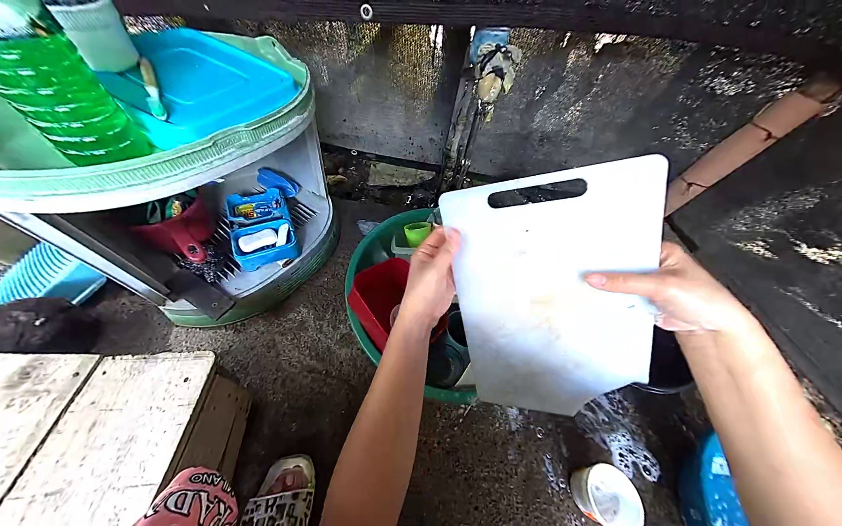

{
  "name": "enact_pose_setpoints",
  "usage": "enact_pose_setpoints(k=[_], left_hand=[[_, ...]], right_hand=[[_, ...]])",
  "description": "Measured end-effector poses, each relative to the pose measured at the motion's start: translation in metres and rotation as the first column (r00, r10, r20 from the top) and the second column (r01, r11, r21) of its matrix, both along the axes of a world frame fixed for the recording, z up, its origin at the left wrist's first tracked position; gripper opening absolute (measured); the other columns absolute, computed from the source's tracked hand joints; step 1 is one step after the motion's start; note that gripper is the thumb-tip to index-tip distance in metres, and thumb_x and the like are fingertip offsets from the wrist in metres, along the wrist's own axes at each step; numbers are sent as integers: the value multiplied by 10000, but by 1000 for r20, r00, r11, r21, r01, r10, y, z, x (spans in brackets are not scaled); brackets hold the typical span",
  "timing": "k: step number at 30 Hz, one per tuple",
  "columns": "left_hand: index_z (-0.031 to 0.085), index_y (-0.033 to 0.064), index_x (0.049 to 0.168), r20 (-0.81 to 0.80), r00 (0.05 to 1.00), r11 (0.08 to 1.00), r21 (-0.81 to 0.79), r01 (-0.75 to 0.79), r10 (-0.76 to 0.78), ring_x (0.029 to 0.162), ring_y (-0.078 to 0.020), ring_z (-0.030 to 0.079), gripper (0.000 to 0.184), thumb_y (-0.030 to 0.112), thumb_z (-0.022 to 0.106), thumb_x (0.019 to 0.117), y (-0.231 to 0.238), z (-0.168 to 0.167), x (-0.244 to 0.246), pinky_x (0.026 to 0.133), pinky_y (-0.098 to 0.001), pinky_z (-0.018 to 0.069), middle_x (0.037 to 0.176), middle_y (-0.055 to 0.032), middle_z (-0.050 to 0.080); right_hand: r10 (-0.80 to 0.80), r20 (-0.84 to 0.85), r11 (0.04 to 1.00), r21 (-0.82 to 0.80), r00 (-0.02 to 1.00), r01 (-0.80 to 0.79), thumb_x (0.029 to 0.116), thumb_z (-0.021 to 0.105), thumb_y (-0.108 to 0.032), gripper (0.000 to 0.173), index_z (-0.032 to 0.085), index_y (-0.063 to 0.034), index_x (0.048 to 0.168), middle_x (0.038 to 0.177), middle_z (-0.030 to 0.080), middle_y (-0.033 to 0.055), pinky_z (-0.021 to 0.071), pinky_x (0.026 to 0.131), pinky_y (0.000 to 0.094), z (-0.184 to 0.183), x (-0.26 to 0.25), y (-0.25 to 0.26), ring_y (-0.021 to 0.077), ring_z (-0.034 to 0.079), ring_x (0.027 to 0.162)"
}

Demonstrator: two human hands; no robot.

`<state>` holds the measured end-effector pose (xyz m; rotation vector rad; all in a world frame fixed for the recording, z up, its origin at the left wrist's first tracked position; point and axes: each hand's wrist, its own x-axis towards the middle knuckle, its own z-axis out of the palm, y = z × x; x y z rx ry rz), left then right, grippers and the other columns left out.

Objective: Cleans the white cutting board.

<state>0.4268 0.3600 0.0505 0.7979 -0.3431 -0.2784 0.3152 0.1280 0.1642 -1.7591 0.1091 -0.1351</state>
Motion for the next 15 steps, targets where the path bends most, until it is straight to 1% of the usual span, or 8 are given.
enact_pose_setpoints(k=[2, 4, 5, 6, 8, 10, 12, 15], left_hand=[[564, 116, 1265, 6, 969, 969, -25, 247, -247, 923, -146, 724, 312, 53, 613, 963, 0, -4, -5, 845, -371, 616, 1053, -36, 737], [571, 87, 1252, -54, 946, 947, -69, 315, -318, 920, -168, 731, 315, -47, 573, 967, -6, -10, -13, 868, -386, 613, 1039, -66, 743], [575, 80, 1246, -76, 944, 945, -89, 315, -321, 918, -174, 733, 294, -48, 548, 983, -9, -13, -16, 870, -388, 614, 1036, -75, 743], [573, 74, 1239, -94, 942, 944, -103, 314, -324, 913, -179, 736, 277, -44, 532, 991, -12, -15, -21, 865, -390, 616, 1030, -82, 744], [563, 52, 1209, -103, 932, 935, -111, 338, -349, 903, -191, 743, 276, -74, 524, 966, -15, -17, -28, 854, -396, 622, 1006, -90, 749], [568, 24, 1172, -74, 915, 915, -115, 387, -396, 904, -194, 744, 303, -99, 547, 896, -19, -17, -33, 848, -402, 624, 989, -93, 753], [565, 23, 1159, -50, 902, 900, -116, 421, -429, 912, -178, 739, 328, -104, 558, 857, -22, -18, -38, 851, -390, 621, 989, -78, 750], [557, 17, 1148, -44, 897, 896, -91, 435, -440, 916, -170, 738, 352, -113, 567, 821, -21, -20, -48, 850, -382, 621, 979, -70, 751]], right_hand=[[-174, 45, 983, -49, 984, 177, 779, 765, -4, 254, 711, -122, 998, 838, 772, -11, 632, 598, 261, 2, 6, -2, 68, 727, 678], [-386, 242, 841, -304, 890, 447, 843, 828, -222, 264, 687, -123, 1043, 877, 719, -40, 600, 678, 244, -1, 20, -3, 31, 682, 744], [-418, 381, 707, -433, 825, 559, 880, 807, -324, 389, 674, -52, 1124, 993, 692, 59, 573, 802, 339, -6, 27, -4, 121, 667, 880], [-386, 481, 586, -532, 787, 612, 947, 730, -360, 492, 630, 25, 1236, 1166, 650, 216, 525, 951, 499, -11, 32, -4, 300, 644, 1078], [-211, 595, 400, -671, 776, 624, 1061, 521, -313, 477, 564, 57, 1359, 1330, 544, 330, 438, 1056, 618, -26, 37, 6, 473, 539, 1254], [3, 634, 403, -708, 773, 580, 1065, 480, -192, 383, 623, 23, 1347, 1359, 558, 297, 452, 1070, 560, -50, 39, 31, 439, 541, 1266], [190, 624, 517, -720, 758, 463, 1020, 556, -121, 297, 702, -11, 1255, 1273, 636, 224, 524, 1014, 460, -73, 39, 52, 344, 618, 1181], [217, 582, 564, -730, 783, 386, 1003, 580, -84, 283, 699, 8, 1242, 1236, 680, 211, 543, 1018, 443, -80, 48, 36, 329, 660, 1165]])
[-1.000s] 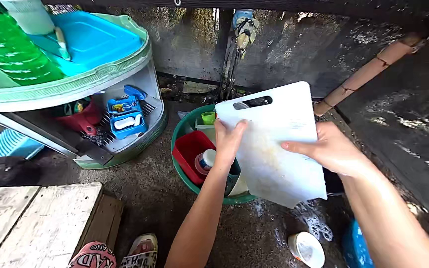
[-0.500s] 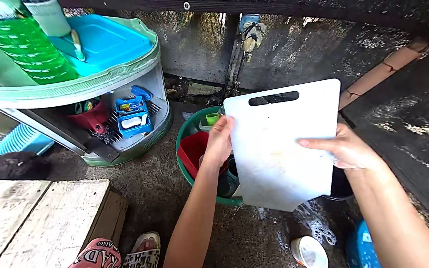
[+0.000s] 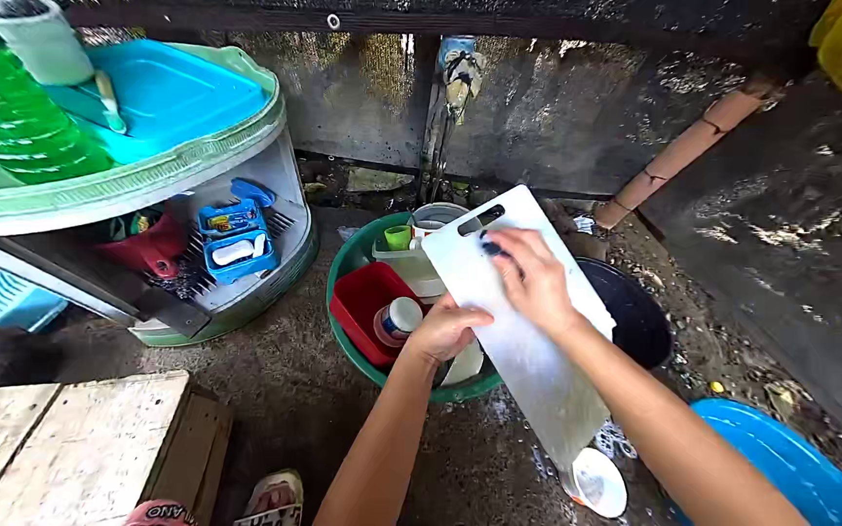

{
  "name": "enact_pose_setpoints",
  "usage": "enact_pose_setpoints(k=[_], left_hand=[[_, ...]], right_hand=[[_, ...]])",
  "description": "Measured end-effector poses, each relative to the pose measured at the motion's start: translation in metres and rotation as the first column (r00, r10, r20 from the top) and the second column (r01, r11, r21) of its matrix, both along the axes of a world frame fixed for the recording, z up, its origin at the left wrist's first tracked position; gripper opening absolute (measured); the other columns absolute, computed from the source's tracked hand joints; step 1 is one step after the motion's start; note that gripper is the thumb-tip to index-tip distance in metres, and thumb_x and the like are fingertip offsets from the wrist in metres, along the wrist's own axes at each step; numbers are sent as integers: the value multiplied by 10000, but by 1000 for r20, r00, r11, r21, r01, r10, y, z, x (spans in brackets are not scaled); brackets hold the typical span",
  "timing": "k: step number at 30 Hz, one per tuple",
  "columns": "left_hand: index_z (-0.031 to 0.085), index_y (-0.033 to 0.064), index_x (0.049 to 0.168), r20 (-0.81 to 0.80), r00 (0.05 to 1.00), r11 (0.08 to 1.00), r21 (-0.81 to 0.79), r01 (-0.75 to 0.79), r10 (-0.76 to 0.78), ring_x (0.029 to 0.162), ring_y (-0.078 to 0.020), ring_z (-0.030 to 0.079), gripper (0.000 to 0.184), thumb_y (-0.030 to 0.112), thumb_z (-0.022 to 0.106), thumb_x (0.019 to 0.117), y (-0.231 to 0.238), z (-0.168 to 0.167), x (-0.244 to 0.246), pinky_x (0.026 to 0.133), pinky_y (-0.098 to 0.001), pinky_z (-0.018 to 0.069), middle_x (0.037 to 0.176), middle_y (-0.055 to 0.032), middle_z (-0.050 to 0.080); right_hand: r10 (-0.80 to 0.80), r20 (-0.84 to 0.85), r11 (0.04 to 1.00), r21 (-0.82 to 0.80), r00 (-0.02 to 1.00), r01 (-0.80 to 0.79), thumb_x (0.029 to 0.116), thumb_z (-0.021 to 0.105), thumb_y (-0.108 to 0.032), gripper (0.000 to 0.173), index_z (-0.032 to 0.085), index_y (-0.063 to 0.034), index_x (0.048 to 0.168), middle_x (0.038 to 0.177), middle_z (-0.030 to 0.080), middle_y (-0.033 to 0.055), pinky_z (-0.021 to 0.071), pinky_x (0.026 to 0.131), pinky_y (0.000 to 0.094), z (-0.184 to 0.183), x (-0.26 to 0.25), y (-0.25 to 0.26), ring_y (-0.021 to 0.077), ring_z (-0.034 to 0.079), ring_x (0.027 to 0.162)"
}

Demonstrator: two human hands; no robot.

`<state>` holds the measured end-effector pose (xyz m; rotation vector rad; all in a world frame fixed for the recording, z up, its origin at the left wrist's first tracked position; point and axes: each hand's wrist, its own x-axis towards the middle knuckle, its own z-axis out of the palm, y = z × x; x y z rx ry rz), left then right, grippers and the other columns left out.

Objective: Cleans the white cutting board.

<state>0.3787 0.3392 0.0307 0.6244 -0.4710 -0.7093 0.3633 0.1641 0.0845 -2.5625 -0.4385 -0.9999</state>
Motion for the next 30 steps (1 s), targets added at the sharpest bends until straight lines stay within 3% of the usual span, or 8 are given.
enact_pose_setpoints(k=[3, 7, 9, 13, 18, 24, 28, 30], left_hand=[[552, 32, 1165, 69, 997, 999, 13, 35, -35, 943, -143, 730, 387, -128, 573, 814, -2, -1, -6, 874, -367, 610, 998, -42, 751], [654, 94, 1042, 50, 998, 999, 15, 35, -36, 908, -90, 721, 291, -98, 568, 841, -3, -5, -6, 853, -318, 602, 949, 13, 758], [608, 67, 1121, 106, 989, 993, 70, 92, -99, 937, -91, 714, 325, -104, 583, 846, -5, -5, -9, 870, -321, 597, 988, 15, 748], [459, -13, 1284, 145, 971, 976, 140, 170, -190, 981, -111, 714, 507, -139, 593, 811, -9, 4, -18, 903, -340, 600, 1057, -22, 727], [658, 83, 1055, 109, 993, 999, -11, 42, -41, 918, -85, 718, 321, -122, 586, 818, -8, -3, -7, 865, -322, 600, 964, 15, 758], [553, 22, 1165, 80, 986, 986, 91, 138, -145, 935, -134, 731, 387, -143, 580, 816, -9, 2, -15, 870, -354, 612, 997, -37, 750], [586, 44, 1144, 97, 989, 994, 14, 107, -108, 961, -117, 717, 378, -139, 598, 814, -12, -7, -11, 901, -348, 595, 1013, -15, 747], [544, 4, 1185, 107, 990, 992, 96, 83, -93, 967, -132, 717, 402, -130, 598, 810, -12, -6, -11, 900, -359, 600, 1019, -42, 735]], right_hand=[[-119, 30, 985, 129, 992, 114, 983, 589, -42, 234, 695, 56, 1167, 1195, 669, 243, 535, 1015, 450, 4, 4, -17, 337, 653, 1151], [228, -54, 967, 129, 972, -220, 941, 621, -45, 189, 773, -36, 1053, 1112, 710, 127, 571, 940, 350, 1, -23, 39, 203, 667, 1075], [291, -12, 952, 99, 957, -288, 928, 632, -24, 195, 795, -55, 1031, 1060, 723, 120, 570, 911, 343, 9, -14, 48, 209, 672, 1027], [148, 143, 986, 53, 979, -157, 915, 635, 20, 208, 774, 1, 1069, 1074, 708, 179, 552, 919, 381, 35, -1, 37, 282, 659, 1031], [227, 60, 974, -1, 972, -228, 952, 626, -36, 203, 783, -73, 1074, 1078, 717, 105, 544, 906, 336, -5, -32, 31, 212, 644, 1023], [116, 171, 990, 54, 978, -127, 952, 614, -19, 200, 786, -20, 1055, 1060, 712, 161, 539, 911, 371, 14, -15, 18, 259, 648, 1018], [181, 81, 983, -3, 980, -181, 936, 625, -20, 190, 787, -65, 1026, 1057, 727, 115, 551, 898, 345, -2, -35, 24, 223, 657, 1011], [165, 80, 986, -14, 983, -164, 935, 614, -16, 199, 788, -67, 1017, 1058, 736, 122, 565, 900, 358, -2, -30, 14, 235, 675, 1015]])
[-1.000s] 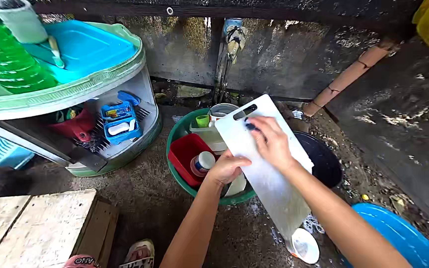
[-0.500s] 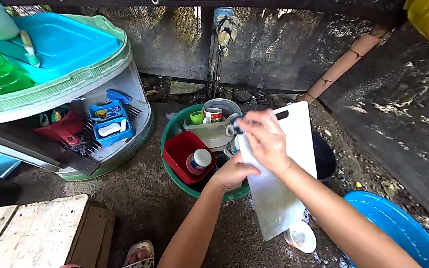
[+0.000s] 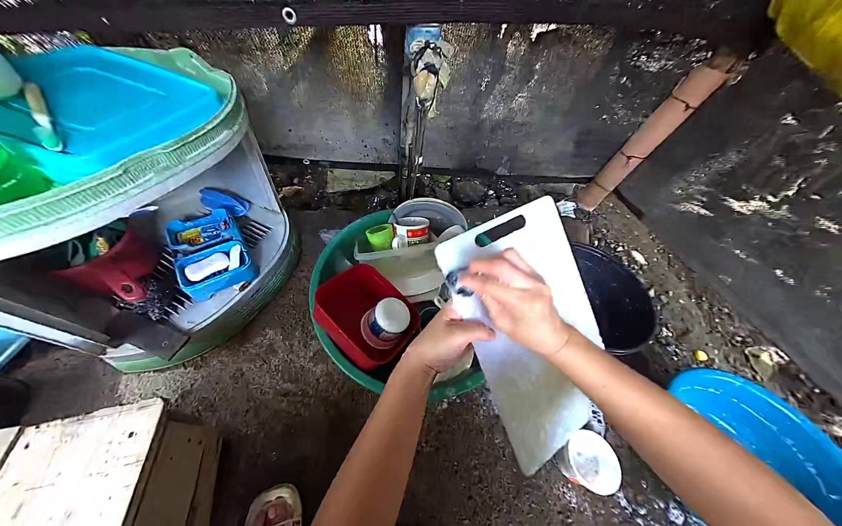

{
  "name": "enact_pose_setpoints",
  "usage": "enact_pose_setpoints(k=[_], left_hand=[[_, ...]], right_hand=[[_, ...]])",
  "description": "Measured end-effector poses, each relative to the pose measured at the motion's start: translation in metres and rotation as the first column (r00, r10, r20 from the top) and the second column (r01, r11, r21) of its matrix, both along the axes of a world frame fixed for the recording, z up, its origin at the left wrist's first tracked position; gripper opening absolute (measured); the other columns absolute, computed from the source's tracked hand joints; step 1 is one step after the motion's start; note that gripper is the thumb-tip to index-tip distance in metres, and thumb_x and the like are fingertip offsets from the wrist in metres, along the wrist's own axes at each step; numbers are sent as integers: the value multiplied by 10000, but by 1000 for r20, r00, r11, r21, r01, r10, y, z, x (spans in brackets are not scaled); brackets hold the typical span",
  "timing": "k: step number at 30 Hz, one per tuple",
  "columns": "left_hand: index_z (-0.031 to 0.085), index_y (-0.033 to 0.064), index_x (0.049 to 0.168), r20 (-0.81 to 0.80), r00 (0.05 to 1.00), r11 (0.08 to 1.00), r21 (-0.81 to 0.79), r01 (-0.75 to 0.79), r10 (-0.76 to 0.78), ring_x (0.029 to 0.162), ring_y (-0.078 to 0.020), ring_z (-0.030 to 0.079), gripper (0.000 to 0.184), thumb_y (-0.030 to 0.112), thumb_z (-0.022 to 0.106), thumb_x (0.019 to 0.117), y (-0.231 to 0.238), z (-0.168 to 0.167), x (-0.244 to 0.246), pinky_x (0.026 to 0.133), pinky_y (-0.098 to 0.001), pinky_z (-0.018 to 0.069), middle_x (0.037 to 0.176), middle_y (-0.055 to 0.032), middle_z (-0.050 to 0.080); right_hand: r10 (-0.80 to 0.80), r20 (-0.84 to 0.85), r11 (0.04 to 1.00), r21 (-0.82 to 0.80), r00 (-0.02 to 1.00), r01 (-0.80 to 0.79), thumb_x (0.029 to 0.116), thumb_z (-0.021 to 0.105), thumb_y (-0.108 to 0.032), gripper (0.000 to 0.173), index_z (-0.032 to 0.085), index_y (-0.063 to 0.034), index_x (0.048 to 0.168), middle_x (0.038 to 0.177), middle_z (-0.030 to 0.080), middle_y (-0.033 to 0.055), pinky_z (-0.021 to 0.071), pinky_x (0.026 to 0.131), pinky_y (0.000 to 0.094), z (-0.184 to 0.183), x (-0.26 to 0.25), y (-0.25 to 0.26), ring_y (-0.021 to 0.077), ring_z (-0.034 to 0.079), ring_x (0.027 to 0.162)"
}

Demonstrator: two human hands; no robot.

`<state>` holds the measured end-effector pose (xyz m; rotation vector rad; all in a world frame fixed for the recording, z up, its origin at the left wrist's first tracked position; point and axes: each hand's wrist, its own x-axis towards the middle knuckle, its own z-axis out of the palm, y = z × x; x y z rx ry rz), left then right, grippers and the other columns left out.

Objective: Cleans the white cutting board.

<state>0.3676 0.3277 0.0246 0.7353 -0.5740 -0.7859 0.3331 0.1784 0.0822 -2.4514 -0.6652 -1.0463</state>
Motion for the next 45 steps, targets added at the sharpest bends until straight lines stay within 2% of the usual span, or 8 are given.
enact_pose_setpoints(k=[17, 23, 28, 30, 34, 37, 41, 45], left_hand=[[613, 93, 1136, 147, 989, 999, 7, -36, 35, 970, -48, 697, 287, -66, 621, 897, -13, -5, -3, 909, -304, 584, 1013, 67, 737], [457, -43, 1284, 168, 985, 992, 116, -49, 29, 1013, -130, 709, 428, -77, 606, 885, -15, 5, -13, 938, -358, 596, 1076, -54, 721], [562, 142, 1402, -10, 953, 946, -123, 300, -303, 1120, -129, 694, 679, 502, 765, 863, 2, 2, -9, 977, -363, 576, 1223, 5, 728], [356, 76, 1472, 16, 938, 937, -37, 347, -346, 1137, -79, 661, 674, 337, 659, 929, 1, 7, -6, 989, -311, 559, 1254, 31, 676], [663, 106, 948, -39, 999, 964, 263, 33, -24, 757, -66, 702, 222, -33, 576, 799, -11, 5, -24, 717, -279, 600, 837, 26, 741], [564, 48, 1129, -46, 999, 971, 238, -9, 21, 843, -105, 722, 367, -54, 526, 779, -8, 2, -26, 756, -316, 617, 937, -14, 741], [569, 67, 1131, -87, 996, 996, 85, -11, 18, 881, -132, 736, 384, -60, 538, 770, -9, -5, -31, 788, -347, 623, 967, -37, 758], [576, 92, 1095, -144, 982, 992, 38, -117, 122, 847, -129, 734, 386, -56, 558, 739, -11, -18, -24, 760, -346, 623, 919, -31, 753]], right_hand=[[0, -74, 991, 130, 997, 10, 887, 640, -10, 347, 793, -169, 1155, 1067, 674, 134, 538, 884, 443, 2, -1, 20, 274, 623, 1038], [-574, -177, 683, 434, 799, 587, 1035, 536, -201, 293, 740, -120, 1228, 1184, 614, 223, 467, 942, 538, 33, 47, -64, 362, 572, 1118], [-489, -190, 733, 439, 851, 519, 1035, 583, -367, 455, 670, -10, 767, 690, 634, 86, 523, 642, 435, 50, 47, -56, 186, 619, 641], [-377, -102, 877, 280, 920, 390, 1005, 632, -323, 415, 679, -8, 738, 710, 668, 120, 552, 621, 490, 45, 35, -17, 254, 670, 669], [-84, -56, 988, 124, 995, 91, 963, 705, -291, 307, 703, -51, 771, 790, 687, 80, 569, 732, 394, 12, 22, 28, 203, 682, 774], [-287, -234, 896, 277, 929, 347, 1002, 639, -177, 229, 738, 29, 999, 1033, 728, 179, 559, 938, 478, 6, 38, -21, 297, 707, 1009], [-572, -496, 472, 452, 653, 757, 1049, 548, -200, 320, 682, -2, 1262, 1267, 669, 229, 502, 1036, 553, 6, 59, -102, 366, 651, 1183], [-421, -448, 639, 471, 789, 608, 988, 571, -44, 295, 695, -37, 1257, 1352, 642, 182, 529, 1041, 501, -18, 33, -13, 303, 628, 1248]])
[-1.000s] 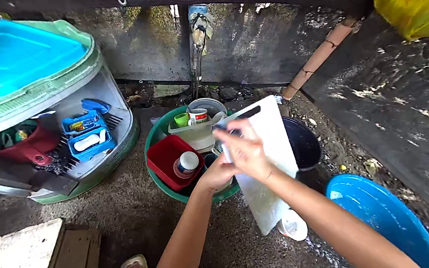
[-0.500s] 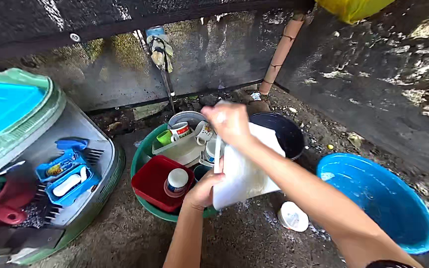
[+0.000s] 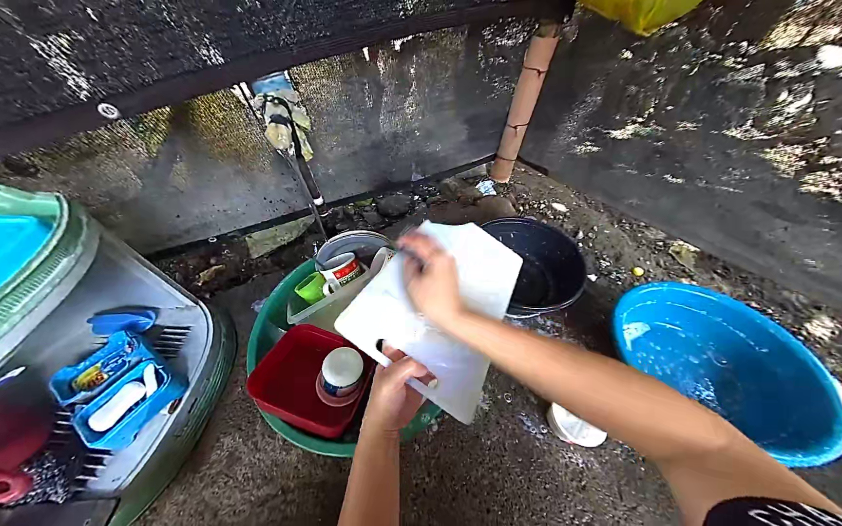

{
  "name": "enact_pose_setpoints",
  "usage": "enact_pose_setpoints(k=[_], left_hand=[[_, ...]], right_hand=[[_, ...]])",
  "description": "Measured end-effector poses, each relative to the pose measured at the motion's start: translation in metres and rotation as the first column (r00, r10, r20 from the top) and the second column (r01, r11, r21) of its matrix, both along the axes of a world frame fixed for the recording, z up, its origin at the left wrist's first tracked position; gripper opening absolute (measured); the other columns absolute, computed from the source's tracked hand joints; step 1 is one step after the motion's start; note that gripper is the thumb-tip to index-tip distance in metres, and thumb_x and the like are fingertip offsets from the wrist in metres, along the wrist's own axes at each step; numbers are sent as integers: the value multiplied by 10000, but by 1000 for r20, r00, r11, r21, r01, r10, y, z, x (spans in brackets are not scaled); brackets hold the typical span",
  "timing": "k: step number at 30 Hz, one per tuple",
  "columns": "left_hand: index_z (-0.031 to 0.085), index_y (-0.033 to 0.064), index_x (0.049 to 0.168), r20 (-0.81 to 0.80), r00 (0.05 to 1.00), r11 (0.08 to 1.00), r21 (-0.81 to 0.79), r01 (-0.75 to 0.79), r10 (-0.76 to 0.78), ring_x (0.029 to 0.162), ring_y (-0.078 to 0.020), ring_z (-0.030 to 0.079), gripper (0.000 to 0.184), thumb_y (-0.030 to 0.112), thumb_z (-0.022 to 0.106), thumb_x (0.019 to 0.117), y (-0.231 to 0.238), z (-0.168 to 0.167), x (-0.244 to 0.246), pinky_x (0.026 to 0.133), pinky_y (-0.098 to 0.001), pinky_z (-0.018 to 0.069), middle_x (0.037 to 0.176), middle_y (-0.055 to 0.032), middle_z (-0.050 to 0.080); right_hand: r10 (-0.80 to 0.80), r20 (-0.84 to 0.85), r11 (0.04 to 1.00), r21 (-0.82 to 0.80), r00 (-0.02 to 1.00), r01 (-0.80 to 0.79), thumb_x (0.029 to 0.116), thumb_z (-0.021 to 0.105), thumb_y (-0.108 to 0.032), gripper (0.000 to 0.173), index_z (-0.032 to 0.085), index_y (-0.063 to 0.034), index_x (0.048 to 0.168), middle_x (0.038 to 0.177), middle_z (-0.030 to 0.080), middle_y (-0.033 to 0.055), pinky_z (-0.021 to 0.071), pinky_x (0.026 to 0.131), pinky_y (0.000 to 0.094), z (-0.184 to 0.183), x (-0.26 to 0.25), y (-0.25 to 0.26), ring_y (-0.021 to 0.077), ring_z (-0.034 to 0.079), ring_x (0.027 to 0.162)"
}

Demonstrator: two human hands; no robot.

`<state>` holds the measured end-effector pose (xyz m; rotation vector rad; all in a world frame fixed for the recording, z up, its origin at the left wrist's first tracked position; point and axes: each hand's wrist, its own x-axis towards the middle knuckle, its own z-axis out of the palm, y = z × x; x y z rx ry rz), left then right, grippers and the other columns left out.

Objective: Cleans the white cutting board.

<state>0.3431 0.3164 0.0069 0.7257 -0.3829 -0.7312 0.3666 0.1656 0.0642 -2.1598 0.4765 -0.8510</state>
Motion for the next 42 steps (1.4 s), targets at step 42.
enact_pose_setpoints(k=[42], left_hand=[[365, 112, 1329, -101, 979, 964, -180, -194, 178, 1053, -201, 714, 277, 234, 377, 1080, -4, 20, 2, 910, -441, 609, 1139, -63, 702]], right_hand=[[-351, -143, 934, -116, 925, 337, 999, 587, -150, 262, 752, -6, 1142, 1258, 648, 245, 459, 1011, 620, -18, 5, -121, 448, 585, 1187]])
